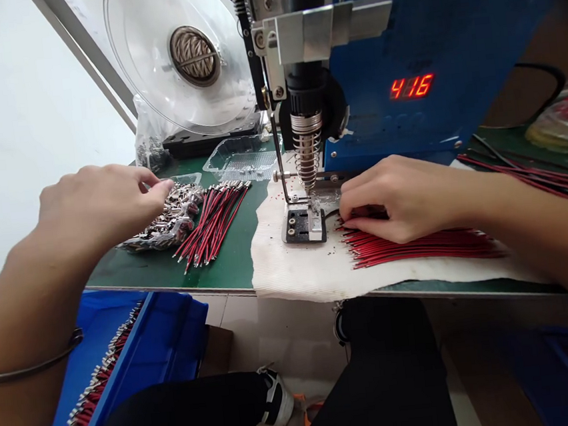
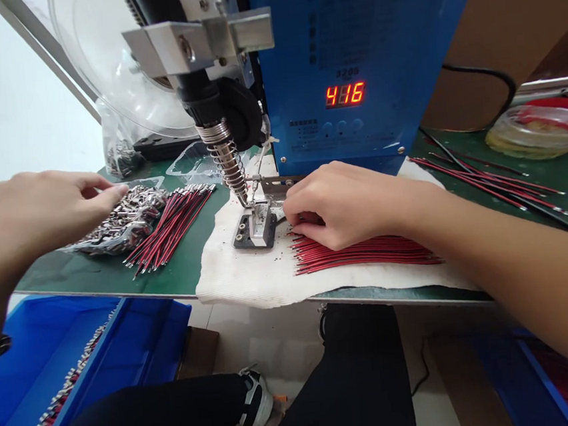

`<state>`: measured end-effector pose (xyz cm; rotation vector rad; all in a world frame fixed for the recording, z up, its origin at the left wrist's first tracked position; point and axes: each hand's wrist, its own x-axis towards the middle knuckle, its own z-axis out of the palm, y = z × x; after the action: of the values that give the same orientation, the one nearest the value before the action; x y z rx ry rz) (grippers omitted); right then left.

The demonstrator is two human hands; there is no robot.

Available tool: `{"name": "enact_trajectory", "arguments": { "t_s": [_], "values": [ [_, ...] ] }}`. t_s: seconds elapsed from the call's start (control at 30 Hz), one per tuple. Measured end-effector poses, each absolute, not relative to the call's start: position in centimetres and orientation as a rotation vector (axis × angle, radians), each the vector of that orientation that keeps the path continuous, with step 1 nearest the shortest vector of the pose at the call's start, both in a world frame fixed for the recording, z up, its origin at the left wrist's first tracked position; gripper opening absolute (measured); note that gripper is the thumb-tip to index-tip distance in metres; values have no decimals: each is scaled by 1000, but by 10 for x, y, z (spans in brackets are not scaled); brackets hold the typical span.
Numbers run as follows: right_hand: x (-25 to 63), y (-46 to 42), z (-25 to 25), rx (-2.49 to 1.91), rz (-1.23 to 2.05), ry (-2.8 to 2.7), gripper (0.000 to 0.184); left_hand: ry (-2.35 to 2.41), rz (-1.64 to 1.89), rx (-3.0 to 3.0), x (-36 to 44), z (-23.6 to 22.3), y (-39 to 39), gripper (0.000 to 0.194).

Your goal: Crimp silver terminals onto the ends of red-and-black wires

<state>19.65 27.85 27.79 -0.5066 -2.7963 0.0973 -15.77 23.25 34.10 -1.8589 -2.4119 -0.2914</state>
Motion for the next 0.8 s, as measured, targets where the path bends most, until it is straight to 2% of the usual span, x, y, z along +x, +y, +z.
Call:
{"name": "enact_trajectory", "arguments": {
  "t_s": [0.1,0.33,0.47,0.67,0.8],
  "values": [
    [196,278,278,-478,123,-2768,18,-2427,-72,-1802,-175,336,235,52],
    [197,275,279,-508,138,-2713,16,-2429,-113,-1817,-193,328,254,40],
    [195,274,279,-523,113,-2688,13,-2581,-33,-1679,-193,329,267,43],
    [187,272,276,-548,74,-2572,16,-2441,-95,-1772,-182,326,250,38],
    [182,270,273,-597,72,-2507,16,-2396,-109,-1728,-183,323,242,46]
  ]
}}
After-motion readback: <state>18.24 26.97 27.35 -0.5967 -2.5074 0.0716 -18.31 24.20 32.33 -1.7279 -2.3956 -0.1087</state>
